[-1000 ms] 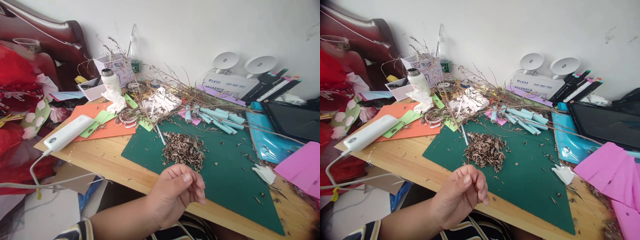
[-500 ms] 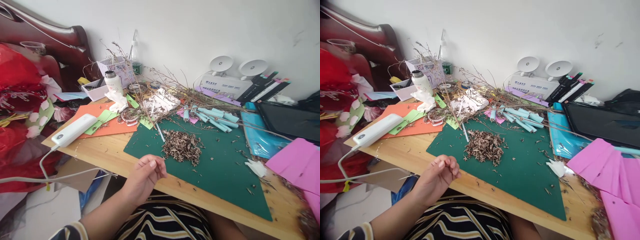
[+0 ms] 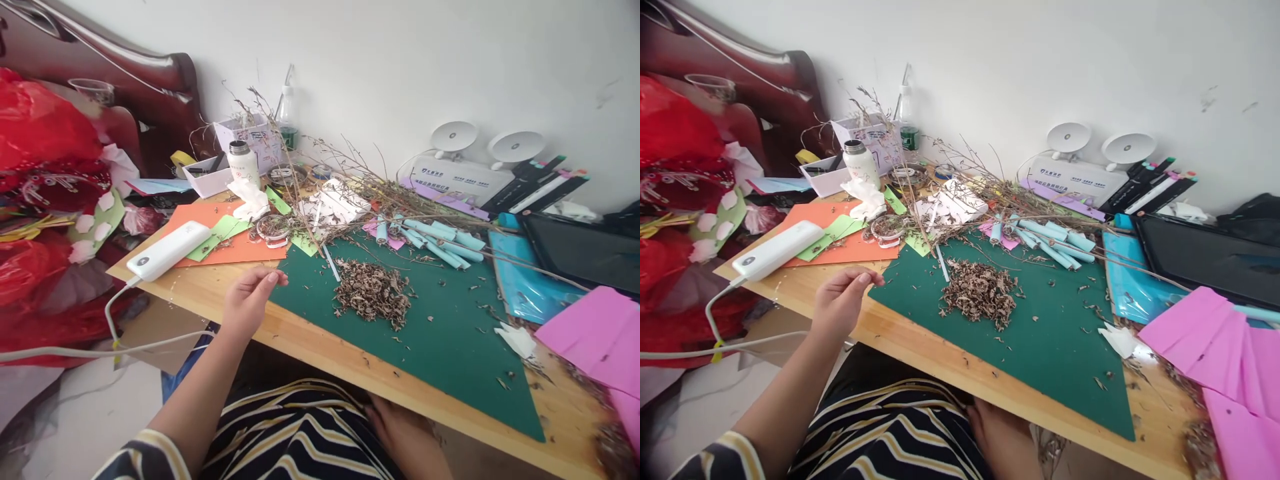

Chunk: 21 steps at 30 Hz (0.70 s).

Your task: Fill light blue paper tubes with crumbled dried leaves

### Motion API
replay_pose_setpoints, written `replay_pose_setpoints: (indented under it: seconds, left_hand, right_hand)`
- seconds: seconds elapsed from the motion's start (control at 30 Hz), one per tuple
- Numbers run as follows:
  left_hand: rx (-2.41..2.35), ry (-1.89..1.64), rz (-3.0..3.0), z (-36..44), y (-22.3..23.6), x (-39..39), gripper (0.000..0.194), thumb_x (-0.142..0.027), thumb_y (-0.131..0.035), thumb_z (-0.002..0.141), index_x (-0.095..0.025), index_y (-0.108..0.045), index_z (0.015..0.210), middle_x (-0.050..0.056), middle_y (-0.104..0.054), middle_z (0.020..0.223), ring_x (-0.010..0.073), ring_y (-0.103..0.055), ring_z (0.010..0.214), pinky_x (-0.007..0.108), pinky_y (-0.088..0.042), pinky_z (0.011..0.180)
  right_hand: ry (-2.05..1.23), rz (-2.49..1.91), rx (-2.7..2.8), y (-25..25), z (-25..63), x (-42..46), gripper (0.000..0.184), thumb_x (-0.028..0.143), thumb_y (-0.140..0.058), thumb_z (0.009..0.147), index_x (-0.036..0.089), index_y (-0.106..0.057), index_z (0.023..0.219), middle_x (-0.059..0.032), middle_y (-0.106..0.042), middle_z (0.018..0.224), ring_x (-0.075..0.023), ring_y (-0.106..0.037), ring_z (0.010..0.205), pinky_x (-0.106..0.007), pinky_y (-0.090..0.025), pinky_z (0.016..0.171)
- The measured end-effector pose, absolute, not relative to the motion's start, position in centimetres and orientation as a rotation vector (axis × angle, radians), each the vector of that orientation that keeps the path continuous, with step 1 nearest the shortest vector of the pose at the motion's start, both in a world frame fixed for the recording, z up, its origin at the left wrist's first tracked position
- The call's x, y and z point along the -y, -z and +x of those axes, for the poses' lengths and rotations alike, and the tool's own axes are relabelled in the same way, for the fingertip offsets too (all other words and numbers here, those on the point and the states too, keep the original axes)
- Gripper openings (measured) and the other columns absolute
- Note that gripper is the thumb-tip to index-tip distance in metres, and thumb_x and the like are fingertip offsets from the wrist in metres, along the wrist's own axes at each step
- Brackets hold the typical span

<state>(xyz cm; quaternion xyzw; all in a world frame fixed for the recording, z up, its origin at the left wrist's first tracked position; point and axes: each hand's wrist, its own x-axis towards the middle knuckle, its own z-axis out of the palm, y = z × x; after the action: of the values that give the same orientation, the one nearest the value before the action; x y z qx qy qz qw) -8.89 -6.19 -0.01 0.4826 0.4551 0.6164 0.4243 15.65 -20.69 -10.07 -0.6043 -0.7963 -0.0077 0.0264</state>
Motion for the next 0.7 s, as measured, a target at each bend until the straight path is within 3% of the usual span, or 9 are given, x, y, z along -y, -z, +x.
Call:
replay_pose_setpoints:
  seconds: [0.1, 0.17, 0.23, 0.37, 0.5, 0.63, 0.7]
  left_hand:
    - [-1.241, -1.475, 1.567, -8.5, -1.2, 4.9, 0.014, -0.025, -0.052, 0.075, -0.017, -0.06, 0.067, 0.002, -0.062, 0.066, 0.0131, -0.057, 0.066, 0.025, -0.044, 0.065]
    - [-1.216, -1.473, 1.662, -7.6, -2.5, 3.7, 0.017, -0.025, -0.047, 0.077, -0.017, -0.057, 0.065, 0.0, -0.06, 0.062, 0.0127, -0.057, 0.063, 0.025, -0.044, 0.063]
    - [-1.183, -1.486, 1.711, -6.3, -4.0, 2.2, 0.024, -0.023, -0.041, 0.078, -0.017, -0.052, 0.059, -0.001, -0.058, 0.056, 0.0117, -0.056, 0.058, 0.024, -0.044, 0.06]
    - [-1.312, -1.582, 1.9, -4.5, -6.2, -1.8, 0.036, -0.027, -0.039, 0.079, -0.017, -0.04, 0.045, -0.002, -0.049, 0.043, 0.0098, -0.049, 0.046, 0.022, -0.037, 0.048]
    - [-1.514, -1.715, 1.856, -6.5, -4.7, -6.3, 0.039, -0.03, -0.037, 0.082, -0.017, -0.042, 0.046, -0.002, -0.046, 0.043, 0.0093, -0.047, 0.045, 0.022, -0.036, 0.049]
    - [-1.6, -1.962, 1.549, -10.7, -1.3, -9.4, 0.017, -0.024, -0.036, 0.081, -0.017, -0.05, 0.073, 0.0, -0.056, 0.072, 0.0087, -0.055, 0.062, 0.02, -0.04, 0.059]
    - [-1.684, -2.032, 1.566, -12.2, -0.4, -10.0, 0.012, -0.025, -0.041, 0.079, -0.017, -0.05, 0.077, 0.001, -0.056, 0.079, 0.0098, -0.055, 0.07, 0.02, -0.041, 0.063]
  right_hand:
    - [0.092, -1.396, 2.629, 7.4, 14.9, 20.6, 0.035, 0.015, -0.039, 0.079, 0.035, -0.056, 0.102, 0.0046, -0.06, 0.107, -0.0157, -0.058, 0.09, -0.028, -0.048, 0.071]
    - [0.034, -1.111, 2.543, 4.0, 14.8, 19.7, 0.024, 0.024, -0.039, 0.082, 0.028, -0.06, 0.092, 0.0031, -0.065, 0.095, -0.0131, -0.06, 0.081, -0.024, -0.048, 0.066]
    - [-0.061, -0.909, 2.581, 0.1, 15.1, 18.0, 0.022, 0.028, -0.041, 0.083, 0.023, -0.059, 0.094, 0.0014, -0.065, 0.096, -0.0115, -0.059, 0.08, -0.023, -0.047, 0.066]
    - [0.19, -0.877, 2.434, -5.3, 16.6, 12.6, 0.02, 0.02, -0.044, 0.08, 0.016, -0.058, 0.094, -0.0064, -0.065, 0.091, -0.0166, -0.058, 0.085, -0.031, -0.046, 0.07]
    - [0.225, -0.857, 2.315, -4.4, 19.2, 6.2, 0.02, 0.014, -0.048, 0.077, 0.016, -0.057, 0.095, -0.0096, -0.064, 0.091, -0.0184, -0.057, 0.088, -0.035, -0.046, 0.076]
    - [0.245, -1.066, 2.12, -0.2, 22.6, 2.1, 0.016, 0.013, -0.046, 0.078, 0.017, -0.059, 0.085, -0.0066, -0.064, 0.084, -0.0167, -0.059, 0.081, -0.032, -0.049, 0.073]
    - [0.283, -1.197, 1.995, 1.6, 24.0, 1.5, 0.016, 0.014, -0.045, 0.078, 0.017, -0.06, 0.084, -0.0065, -0.063, 0.084, -0.0176, -0.059, 0.081, -0.033, -0.048, 0.074]
